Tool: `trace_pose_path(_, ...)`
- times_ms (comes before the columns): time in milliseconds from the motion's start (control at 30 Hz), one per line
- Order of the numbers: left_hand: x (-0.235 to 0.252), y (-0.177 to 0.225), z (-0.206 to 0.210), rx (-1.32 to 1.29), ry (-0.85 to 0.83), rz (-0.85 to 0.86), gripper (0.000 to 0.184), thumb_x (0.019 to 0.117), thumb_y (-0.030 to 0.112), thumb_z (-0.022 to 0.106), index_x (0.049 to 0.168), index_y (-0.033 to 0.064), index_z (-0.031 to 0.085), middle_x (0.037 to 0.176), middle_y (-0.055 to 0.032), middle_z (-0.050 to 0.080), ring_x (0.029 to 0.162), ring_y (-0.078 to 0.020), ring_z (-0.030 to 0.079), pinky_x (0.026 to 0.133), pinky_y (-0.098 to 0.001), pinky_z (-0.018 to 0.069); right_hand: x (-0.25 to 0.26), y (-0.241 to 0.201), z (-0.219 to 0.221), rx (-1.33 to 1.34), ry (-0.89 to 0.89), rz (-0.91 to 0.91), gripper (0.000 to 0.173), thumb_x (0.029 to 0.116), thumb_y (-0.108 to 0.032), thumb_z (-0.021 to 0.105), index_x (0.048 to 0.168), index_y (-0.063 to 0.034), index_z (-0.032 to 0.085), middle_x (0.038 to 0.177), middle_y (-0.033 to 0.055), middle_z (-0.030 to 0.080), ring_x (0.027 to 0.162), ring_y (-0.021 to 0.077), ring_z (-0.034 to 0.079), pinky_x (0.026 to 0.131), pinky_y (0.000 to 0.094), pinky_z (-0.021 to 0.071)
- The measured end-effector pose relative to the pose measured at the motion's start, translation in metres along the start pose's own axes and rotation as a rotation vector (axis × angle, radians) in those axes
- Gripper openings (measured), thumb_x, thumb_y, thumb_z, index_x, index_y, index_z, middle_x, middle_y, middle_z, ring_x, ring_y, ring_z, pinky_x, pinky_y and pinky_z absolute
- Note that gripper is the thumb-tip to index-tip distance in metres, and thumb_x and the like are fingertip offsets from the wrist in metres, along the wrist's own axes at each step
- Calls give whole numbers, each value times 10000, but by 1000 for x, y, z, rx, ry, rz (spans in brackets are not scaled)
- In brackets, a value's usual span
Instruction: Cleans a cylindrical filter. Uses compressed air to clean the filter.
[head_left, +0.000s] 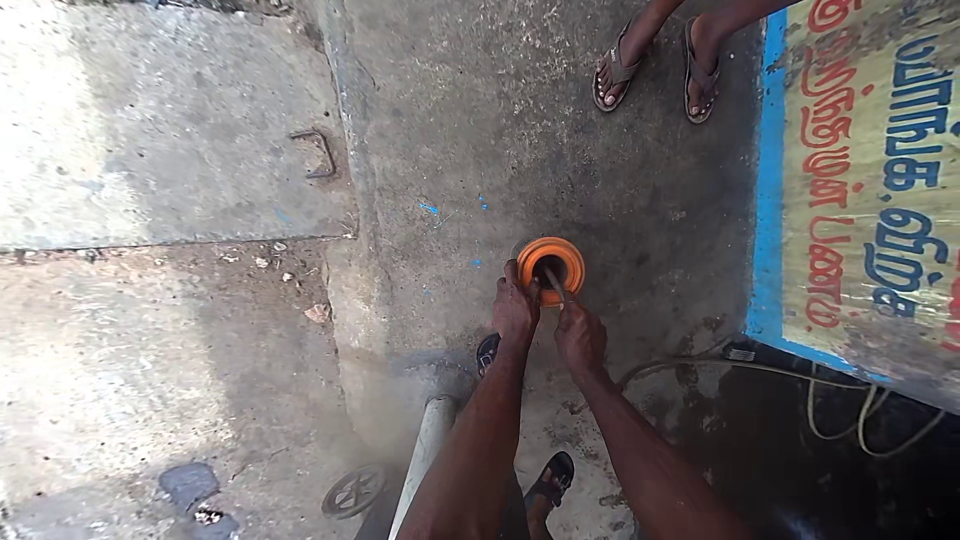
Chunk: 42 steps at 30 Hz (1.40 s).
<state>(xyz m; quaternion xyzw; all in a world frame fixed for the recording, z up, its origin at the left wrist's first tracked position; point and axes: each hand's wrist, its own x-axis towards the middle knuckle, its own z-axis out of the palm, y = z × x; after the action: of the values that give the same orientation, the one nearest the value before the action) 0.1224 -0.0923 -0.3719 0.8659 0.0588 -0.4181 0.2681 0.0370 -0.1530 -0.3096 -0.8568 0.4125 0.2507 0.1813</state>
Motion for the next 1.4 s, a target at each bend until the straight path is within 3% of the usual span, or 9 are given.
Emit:
trace_pose_path(167, -2, 2, 2, -71, 15, -23, 569, 1044, 356, 593, 1549, 211, 375, 1317, -244, 598, 1096, -441, 661, 873, -618, 546, -35, 24, -13, 76, 131, -122, 365, 1082, -233, 501, 1412, -171, 643, 843, 147, 714, 724, 327, 705, 622, 504, 562)
trace_pose_path(300, -11, 1, 9, 39, 80, 35, 725, 1020, 348, 631, 1624, 208, 254, 1478, -209, 501, 1181, -419, 636, 895, -597, 556, -54, 43, -22, 121, 164, -128, 367, 1053, -212, 552, 1399, -155, 661, 854, 136, 720, 708, 302, 702, 631, 486, 575)
trace_pose_path(400, -23, -7, 26, 232, 212, 265, 613, 979, 229, 653, 1526, 75, 423, 1588, -220, 379, 1411, -397, 447, 1098, -555, 410, -57, 53, -27, 140, 163, -113, 367, 1061, -222, 545, 1404, -156, 659, 858, 140, 717, 717, 305, 699, 643, 486, 577)
trace_pose_path(533, -30, -13, 44, 482, 206, 445, 443, 1016, 277, 599, 1393, 46, 588, 1608, -197, 380, 1498, -377, 340, 1180, -548, 300, -48, 62, -38, 119, 96, -179, 372, 1071, -236, 534, 1422, -180, 644, 900, 142, 727, 768, 307, 715, 685, 483, 589)
trace_pose_path(967, -35, -10, 64, 615, 284, 341, 337, 982, 185, 661, 1314, 129, 658, 1613, -248, 342, 1497, -429, 323, 1115, -581, 389, 3, 134, -65, 39, -58, -472, 391, 1084, -254, 459, 1440, -222, 616, 916, 129, 715, 784, 296, 718, 656, 466, 578)
trace_pose_path(1100, -41, -1, 69, 601, 314, 240, 414, 959, 157, 690, 1368, 179, 636, 1646, -189, 317, 1519, -396, 298, 1078, -632, 400, 36, 190, -71, 425, 159, -617, 355, 1063, -183, 524, 1374, -90, 668, 902, 173, 734, 719, 293, 708, 664, 472, 590)
trace_pose_path(1167, -41, 3, 69, 610, 307, 227, 435, 959, 155, 695, 1387, 177, 623, 1653, -198, 297, 1523, -406, 285, 1071, -658, 392, 46, 219, -88, 581, 219, -481, 356, 1108, -164, 453, 1393, 2, 589, 929, 217, 677, 720, 280, 651, 677, 411, 561)
trace_pose_path(1233, -36, 8, 67, 622, 303, 209, 446, 956, 140, 690, 1394, 172, 615, 1654, -205, 287, 1523, -417, 276, 1073, -661, 385, 77, 248, -74, 791, 329, -331, 346, 1097, -171, 473, 1347, 9, 633, 776, 132, 615, 566, 173, 528, 542, 332, 481)
trace_pose_path(1400, -21, 19, 50, 616, 311, 216, 481, 940, 102, 689, 1406, 183, 600, 1653, -205, 285, 1520, -418, 282, 1065, -653, 409, 77, 252, -49, 913, 102, -426, 299, 1074, -173, 523, 1267, -26, 699, 702, 33, 599, 518, 78, 466, 507, 267, 435)
